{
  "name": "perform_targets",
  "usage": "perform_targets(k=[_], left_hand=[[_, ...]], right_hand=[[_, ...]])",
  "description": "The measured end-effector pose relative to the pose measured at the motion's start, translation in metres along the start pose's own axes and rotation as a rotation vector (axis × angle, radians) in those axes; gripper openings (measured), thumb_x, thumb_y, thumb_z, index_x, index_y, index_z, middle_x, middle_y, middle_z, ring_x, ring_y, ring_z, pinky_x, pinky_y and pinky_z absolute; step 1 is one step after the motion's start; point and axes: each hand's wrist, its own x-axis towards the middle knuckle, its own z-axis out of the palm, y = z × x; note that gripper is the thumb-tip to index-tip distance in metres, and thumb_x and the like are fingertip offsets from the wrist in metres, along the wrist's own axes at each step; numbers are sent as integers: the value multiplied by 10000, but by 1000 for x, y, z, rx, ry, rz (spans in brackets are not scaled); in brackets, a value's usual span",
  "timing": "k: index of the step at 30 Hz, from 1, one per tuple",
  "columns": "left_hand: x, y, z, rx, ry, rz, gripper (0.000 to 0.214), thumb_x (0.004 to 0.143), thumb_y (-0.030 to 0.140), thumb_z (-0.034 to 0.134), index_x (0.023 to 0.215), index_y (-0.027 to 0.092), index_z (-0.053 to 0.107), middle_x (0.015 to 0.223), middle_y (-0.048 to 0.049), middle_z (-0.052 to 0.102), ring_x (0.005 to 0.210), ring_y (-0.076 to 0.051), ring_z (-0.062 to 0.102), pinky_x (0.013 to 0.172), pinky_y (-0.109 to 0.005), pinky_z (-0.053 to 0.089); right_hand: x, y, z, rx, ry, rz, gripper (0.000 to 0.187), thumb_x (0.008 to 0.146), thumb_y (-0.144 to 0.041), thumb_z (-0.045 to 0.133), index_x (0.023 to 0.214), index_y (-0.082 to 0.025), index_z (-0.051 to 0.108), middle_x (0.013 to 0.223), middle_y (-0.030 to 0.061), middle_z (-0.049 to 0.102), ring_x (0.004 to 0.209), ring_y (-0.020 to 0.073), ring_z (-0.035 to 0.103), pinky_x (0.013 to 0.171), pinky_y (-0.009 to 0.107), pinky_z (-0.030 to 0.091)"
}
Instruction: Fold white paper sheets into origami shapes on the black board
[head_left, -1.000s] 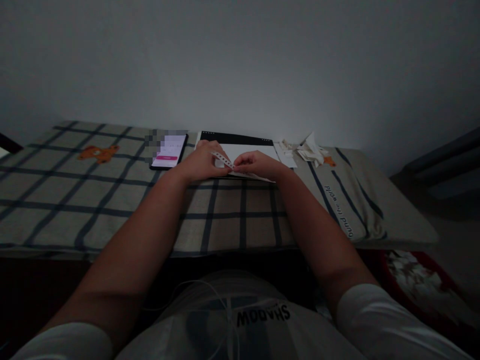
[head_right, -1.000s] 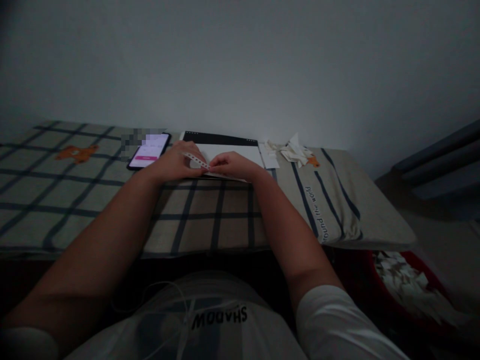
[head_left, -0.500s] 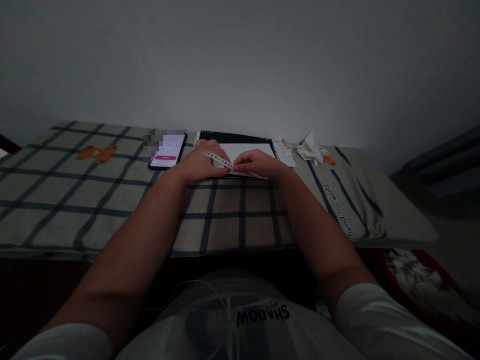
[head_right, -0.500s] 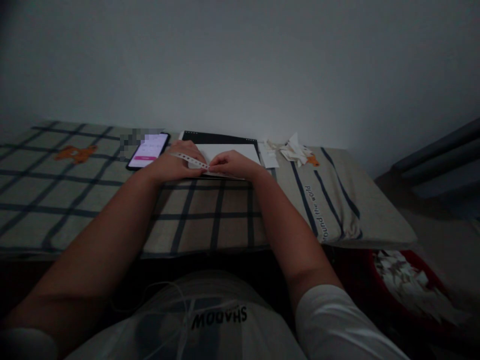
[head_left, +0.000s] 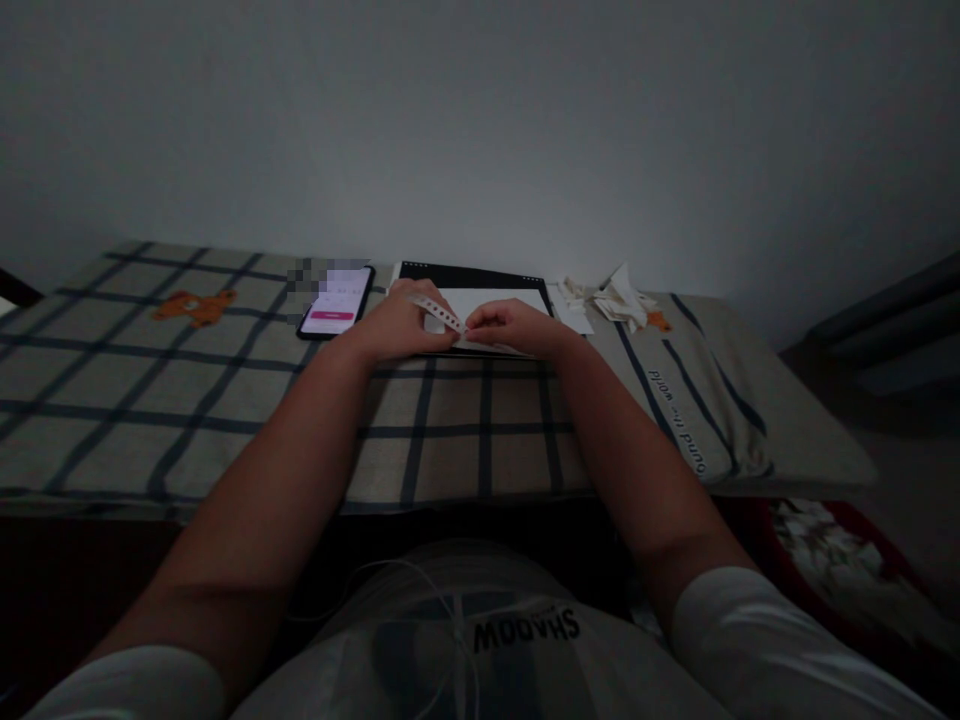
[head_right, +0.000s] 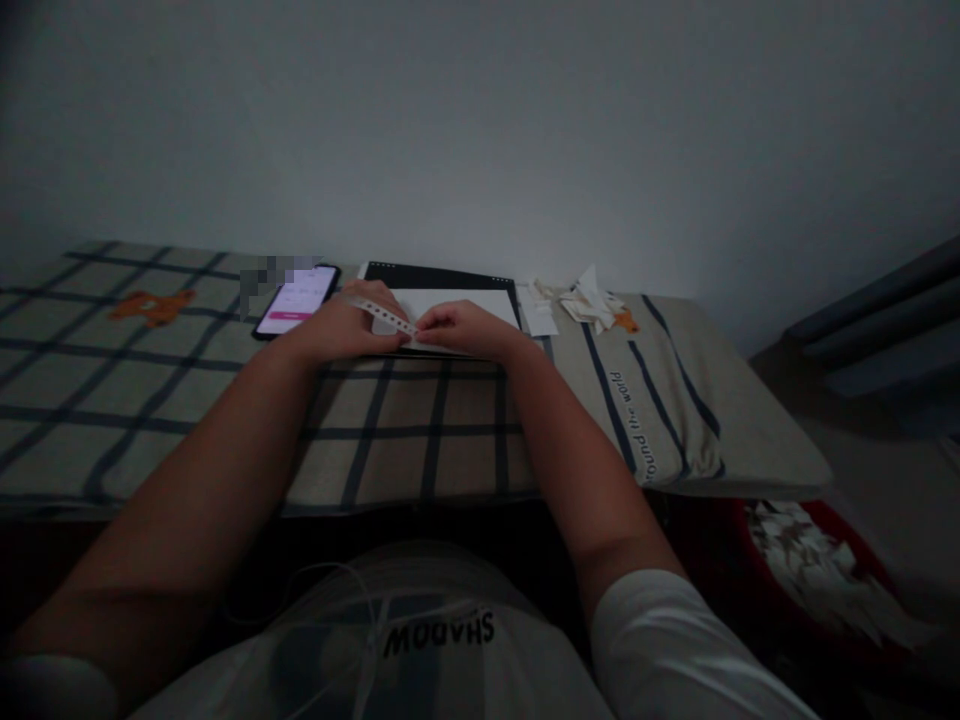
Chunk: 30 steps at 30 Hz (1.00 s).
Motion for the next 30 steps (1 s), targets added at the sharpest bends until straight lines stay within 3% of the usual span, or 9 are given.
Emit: perform_targets(k=[5, 8, 18, 24, 30], left_hand=[[1, -1, 1, 93, -65, 53, 234, 757, 375, 616, 822, 199, 756, 840, -44, 732, 935, -247, 613, 919, -392, 415], [0, -2, 2, 67, -41, 85, 240, 769, 386, 615, 840, 209, 761, 854, -39, 745, 951, -245, 619, 953, -401, 394], [0, -4, 2, 55, -64, 110, 256, 790, 391, 597, 847, 202, 761, 852, -43, 754, 932, -234, 630, 905, -373, 425], [0, -5, 3, -10, -73, 99, 247, 789, 384, 593, 812, 197, 753, 816, -44, 742, 884, -214, 635, 845, -330, 469], [-1, -4, 1, -37, -26, 26, 276, 756, 391, 628, 861, 167, 752, 870, -64, 721, 821, -198, 635, 785, -323, 490]], right_hand=[[3, 5, 0, -67, 4, 3, 296, 784, -429, 667, 871, -151, 725, 840, 44, 703, 793, 169, 588, 758, 306, 445], [4, 5, 1, -102, 1, -8, 330, 801, -448, 646, 891, -143, 731, 851, 54, 704, 810, 175, 591, 764, 313, 443], [4, 3, 4, -89, -17, -13, 299, 829, -436, 625, 892, -148, 675, 881, 55, 679, 821, 169, 569, 769, 312, 437], [4, 1, 6, -41, -77, -61, 263, 857, -415, 598, 899, -156, 621, 862, 34, 641, 794, 156, 541, 722, 290, 423], [3, 4, 0, -33, -27, -40, 278, 804, -410, 660, 913, -154, 667, 895, 41, 684, 834, 171, 582, 792, 315, 441]])
